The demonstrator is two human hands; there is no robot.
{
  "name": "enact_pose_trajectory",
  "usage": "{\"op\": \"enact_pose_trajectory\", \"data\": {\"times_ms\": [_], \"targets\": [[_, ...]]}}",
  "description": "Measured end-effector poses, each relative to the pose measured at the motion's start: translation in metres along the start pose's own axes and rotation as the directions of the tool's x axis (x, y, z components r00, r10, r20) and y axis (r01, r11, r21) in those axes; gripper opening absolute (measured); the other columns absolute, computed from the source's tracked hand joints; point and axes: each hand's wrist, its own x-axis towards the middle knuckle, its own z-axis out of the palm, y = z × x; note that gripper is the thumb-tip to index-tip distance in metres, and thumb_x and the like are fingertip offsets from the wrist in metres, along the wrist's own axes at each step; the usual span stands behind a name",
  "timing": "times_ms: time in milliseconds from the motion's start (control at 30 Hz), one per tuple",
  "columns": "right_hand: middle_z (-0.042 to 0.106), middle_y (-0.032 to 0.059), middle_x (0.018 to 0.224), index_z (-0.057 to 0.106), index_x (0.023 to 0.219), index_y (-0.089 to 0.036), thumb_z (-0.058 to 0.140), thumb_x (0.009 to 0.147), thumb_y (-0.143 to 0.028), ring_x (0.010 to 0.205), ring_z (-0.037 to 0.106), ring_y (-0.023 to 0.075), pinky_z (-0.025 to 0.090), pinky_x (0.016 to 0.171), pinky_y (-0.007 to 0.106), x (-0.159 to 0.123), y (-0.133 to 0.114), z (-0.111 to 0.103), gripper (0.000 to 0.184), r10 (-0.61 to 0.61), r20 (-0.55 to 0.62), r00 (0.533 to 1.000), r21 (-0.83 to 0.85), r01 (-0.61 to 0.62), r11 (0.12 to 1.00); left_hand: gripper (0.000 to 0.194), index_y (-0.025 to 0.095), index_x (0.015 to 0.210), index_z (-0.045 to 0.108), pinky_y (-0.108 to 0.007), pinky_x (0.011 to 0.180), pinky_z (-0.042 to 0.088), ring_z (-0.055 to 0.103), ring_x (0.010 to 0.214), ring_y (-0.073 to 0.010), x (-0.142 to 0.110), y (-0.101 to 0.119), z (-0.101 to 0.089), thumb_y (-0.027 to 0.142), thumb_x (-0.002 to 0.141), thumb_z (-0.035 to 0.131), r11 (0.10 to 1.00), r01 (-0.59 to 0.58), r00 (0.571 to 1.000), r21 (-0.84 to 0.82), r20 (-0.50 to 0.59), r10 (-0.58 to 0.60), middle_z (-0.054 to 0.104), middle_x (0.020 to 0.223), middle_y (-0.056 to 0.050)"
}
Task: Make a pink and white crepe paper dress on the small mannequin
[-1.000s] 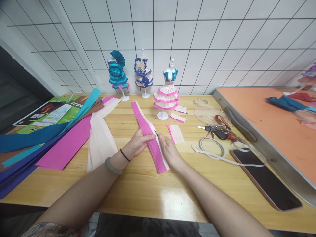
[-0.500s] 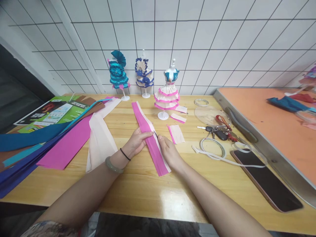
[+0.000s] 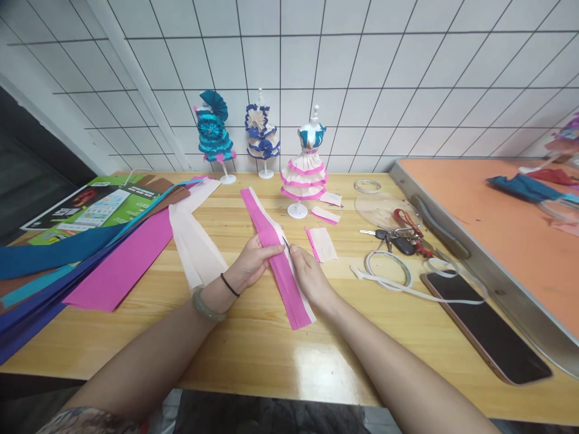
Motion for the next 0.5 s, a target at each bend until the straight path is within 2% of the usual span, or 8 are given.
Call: {"op": "enact_pose_trajectory", "data": {"times_ms": [500], "targets": [[0.047, -0.0016, 0.066, 0.044, 0.069, -0.02, 0.032, 0.087, -0.057, 0.066, 0.044, 0.0159, 0.038, 0.065, 0.027, 0.0012, 0.0032, -0.0017, 0.043, -0.018, 0.023, 1.0, -0.073, 0.02, 0.997, 0.031, 0.014, 0.086, 0.059, -0.029, 0.075, 0.046, 0.058, 0.075, -0.0132, -0.0012, 0.0021, 0.0013, 0.016, 0.06, 0.075, 0.999, 0.025, 1.0, -0.03, -0.012, -0.025, 0.063, 0.08, -0.001]]}}
